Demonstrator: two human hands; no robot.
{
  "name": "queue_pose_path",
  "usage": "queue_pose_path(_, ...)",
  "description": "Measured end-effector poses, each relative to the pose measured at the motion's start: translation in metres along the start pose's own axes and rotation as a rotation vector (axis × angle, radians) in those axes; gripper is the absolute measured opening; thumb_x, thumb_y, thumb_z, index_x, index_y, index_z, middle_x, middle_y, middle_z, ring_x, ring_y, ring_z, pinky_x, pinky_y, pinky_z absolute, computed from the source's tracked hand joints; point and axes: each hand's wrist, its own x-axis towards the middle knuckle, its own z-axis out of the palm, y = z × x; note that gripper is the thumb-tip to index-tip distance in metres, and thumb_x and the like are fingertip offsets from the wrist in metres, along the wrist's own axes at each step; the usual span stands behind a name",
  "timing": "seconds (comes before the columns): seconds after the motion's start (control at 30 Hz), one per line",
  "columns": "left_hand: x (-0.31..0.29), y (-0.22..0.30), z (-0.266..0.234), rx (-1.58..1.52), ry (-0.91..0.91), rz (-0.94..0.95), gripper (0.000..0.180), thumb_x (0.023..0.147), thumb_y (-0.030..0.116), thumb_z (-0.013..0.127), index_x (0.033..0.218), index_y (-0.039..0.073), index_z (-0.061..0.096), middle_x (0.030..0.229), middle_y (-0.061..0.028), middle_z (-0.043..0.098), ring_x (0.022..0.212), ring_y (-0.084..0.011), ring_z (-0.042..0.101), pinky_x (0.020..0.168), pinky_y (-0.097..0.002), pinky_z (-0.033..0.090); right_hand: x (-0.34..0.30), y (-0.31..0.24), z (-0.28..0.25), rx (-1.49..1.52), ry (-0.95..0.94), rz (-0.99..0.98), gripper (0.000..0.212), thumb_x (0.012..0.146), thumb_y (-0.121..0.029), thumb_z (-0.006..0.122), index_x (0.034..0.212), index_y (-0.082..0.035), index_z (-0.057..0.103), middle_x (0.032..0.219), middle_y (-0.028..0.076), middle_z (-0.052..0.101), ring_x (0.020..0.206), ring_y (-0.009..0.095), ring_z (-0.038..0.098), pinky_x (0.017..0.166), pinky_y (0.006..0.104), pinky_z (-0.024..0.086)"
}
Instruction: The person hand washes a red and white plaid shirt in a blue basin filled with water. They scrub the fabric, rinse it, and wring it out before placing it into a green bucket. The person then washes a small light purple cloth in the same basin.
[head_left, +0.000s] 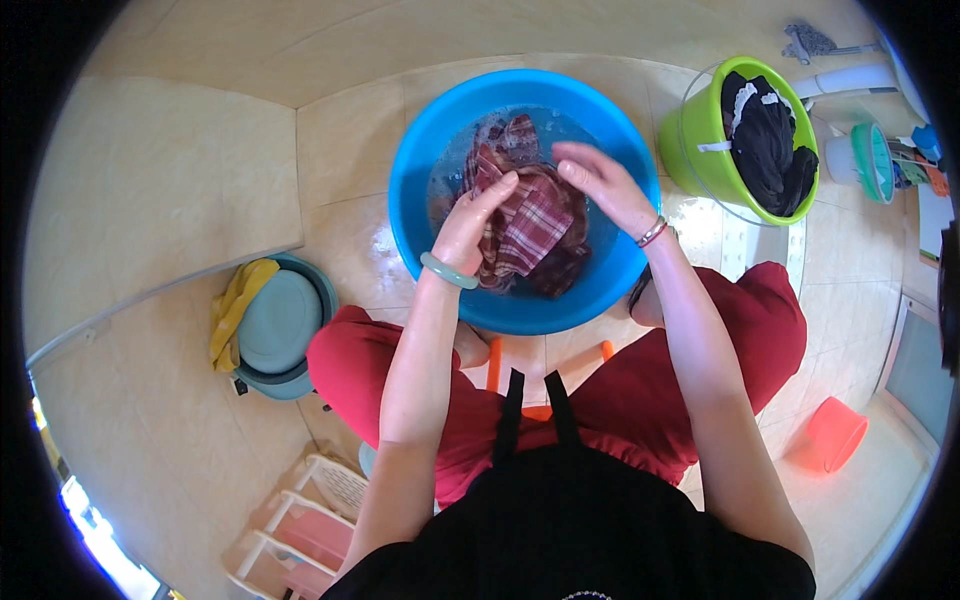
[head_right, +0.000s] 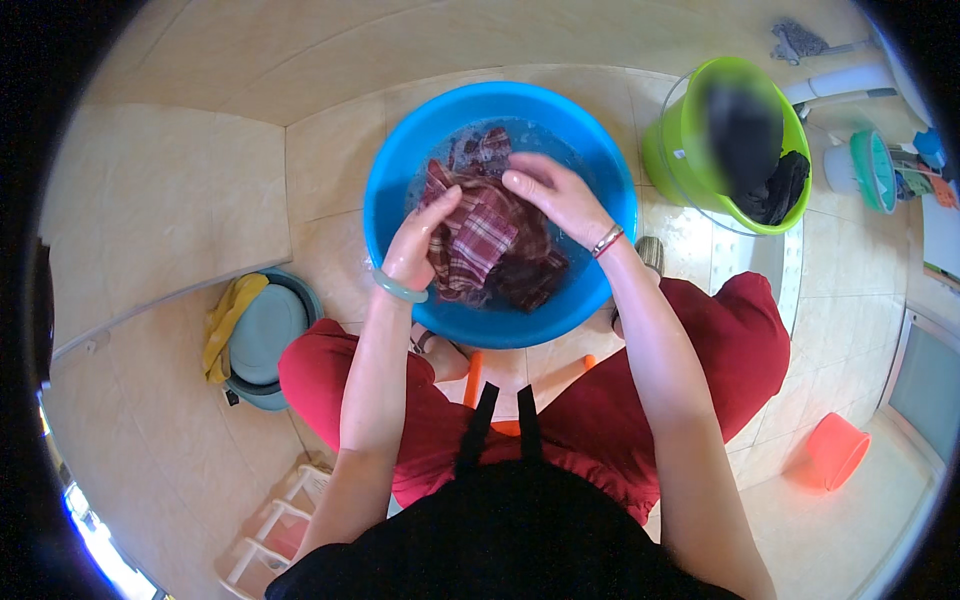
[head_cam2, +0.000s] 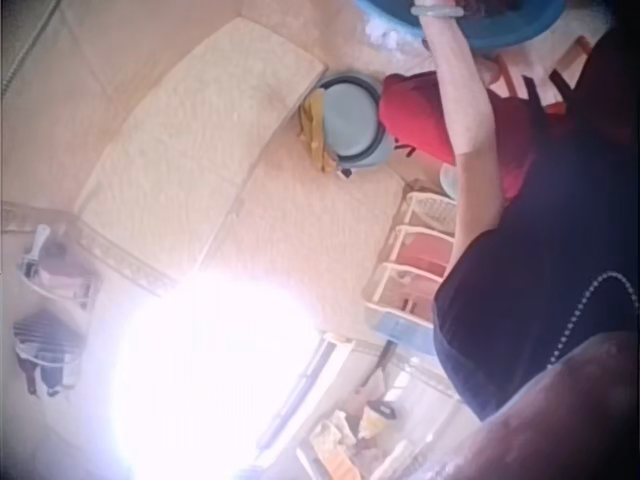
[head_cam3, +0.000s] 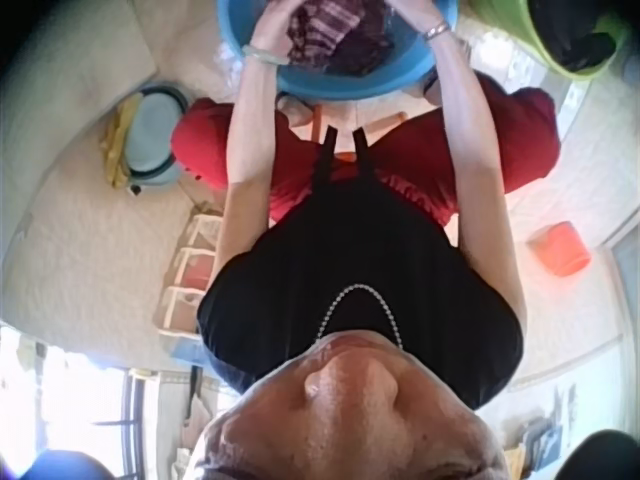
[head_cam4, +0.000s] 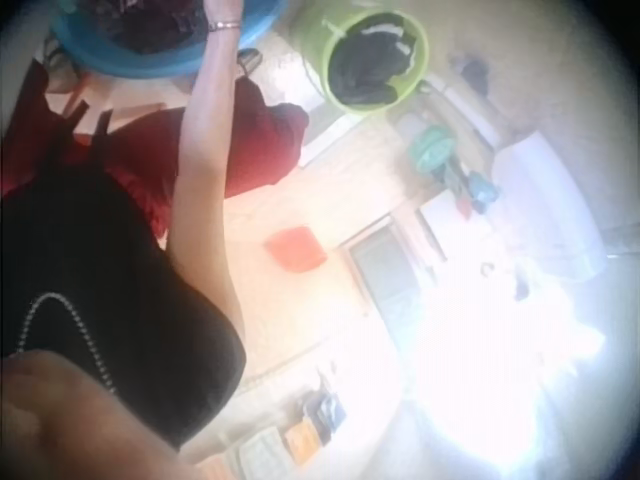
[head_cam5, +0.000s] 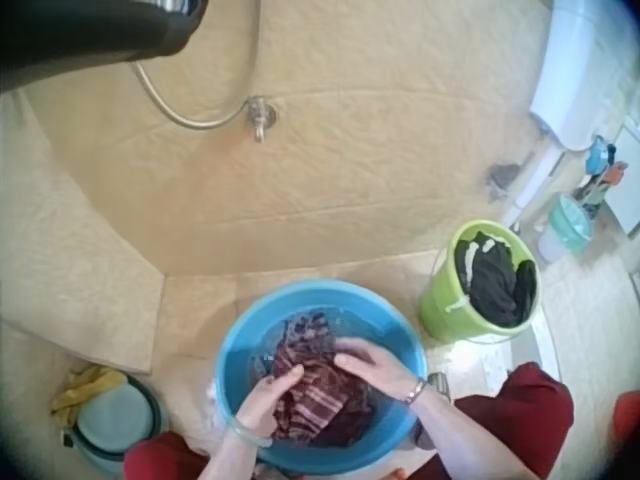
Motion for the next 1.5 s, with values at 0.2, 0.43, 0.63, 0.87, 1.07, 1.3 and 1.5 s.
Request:
queue_pose_path(0.2, -0.002, 0.021, 0.004, 0.318, 0.045, 0.019, 0.042, 0.081, 0.033, 0.071, 0.108, 0.002, 0.062, 0.109, -0.0072, 0.062, 0.097, -0.0131, 0.057, 0.083, -0.0286, 0.046, -0.010, 0.013, 0.013, 0.030, -0.163, 0.188, 0.041, 0.092, -0.041, 0.056, 0.099, -0.001, 0.062, 0.090, 0.001, 0.060, 0.085, 0.010, 0.051, 0.080, 0.0257, 0.042)
queue_pose_path(0.43, 0.032, -0.023, -0.047, 0.539, 0.753, 0.718, 0.038, 0.082, 0.034, 0.070, 0.096, 0.000, 0.062, 0.087, -0.0075, 0.063, 0.079, -0.0143, 0.056, 0.072, -0.0278, 0.046, -0.007, 0.020, 0.011, 0.696, 0.205, 0.169, 0.025, 0.095, -0.027, 0.054, 0.101, -0.004, 0.060, 0.093, 0.000, 0.063, 0.084, 0.008, 0.057, 0.077, 0.0239, 0.045)
queue_pose_path(0.63, 0.046, -0.087, -0.061, 0.729, 0.488, -0.036, 0.069, 0.080, 0.066, 0.054, 0.101, 0.001, 0.065, 0.094, -0.0089, 0.066, 0.084, -0.0142, 0.059, 0.075, -0.0293, 0.045, -0.009, 0.031, 0.005, 1.154, 0.208, 0.276, 0.031, 0.097, -0.029, 0.048, 0.115, -0.005, 0.056, 0.113, 0.009, 0.061, 0.104, 0.021, 0.058, 0.093, 0.0362, 0.045)
queue_pose_path(0.87, 0.033, -0.086, -0.026, -0.090, 0.049, -0.431, 0.053, 0.075, 0.052, 0.072, 0.110, 0.014, 0.061, 0.102, -0.0023, 0.063, 0.092, -0.0155, 0.058, 0.078, -0.0327, 0.044, -0.014, 0.021, -0.006, 1.088, 0.049, 0.271, 0.040, 0.093, -0.035, 0.055, 0.117, -0.004, 0.054, 0.115, 0.009, 0.061, 0.105, 0.019, 0.058, 0.094, 0.0340, 0.043)
queue_pose_path(1.07, 0.029, -0.070, -0.017, 0.060, 0.281, 0.168, 0.025, 0.084, 0.026, 0.070, 0.101, 0.008, 0.068, 0.098, 0.0007, 0.066, 0.089, -0.0091, 0.058, 0.084, -0.0237, 0.043, -0.014, 0.044, -0.033, 0.222, 0.043, 0.270, 0.039, 0.079, -0.022, 0.073, 0.107, -0.002, 0.057, 0.100, 0.006, 0.062, 0.091, 0.013, 0.059, 0.082, 0.0274, 0.046)
queue_pose_path(1.3, 0.046, -0.072, -0.029, -0.050, 0.547, 0.069, 0.046, 0.085, 0.048, 0.063, 0.099, 0.004, 0.068, 0.099, -0.0022, 0.066, 0.087, -0.0096, 0.058, 0.082, -0.0243, 0.044, -0.019, 0.012, 0.030, 0.049, 0.316, -0.124, 0.052, 0.083, -0.012, 0.066, 0.130, -0.005, 0.042, 0.121, 0.014, 0.056, 0.106, 0.019, 0.055, 0.094, 0.0302, 0.043)
queue_pose_path(1.5, 0.036, -0.115, -0.015, -0.582, 0.072, 0.206, 0.040, 0.094, 0.035, 0.051, 0.094, -0.002, 0.064, 0.090, -0.0081, 0.065, 0.079, -0.0139, 0.059, 0.068, -0.0305, 0.048, -0.028, -0.012, 0.086, -0.347, 0.271, -0.137, 0.017, 0.085, -0.017, 0.060, 0.073, -0.007, 0.064, 0.071, 0.016, 0.063, 0.062, 0.032, 0.062, 0.060, 0.0377, 0.050)
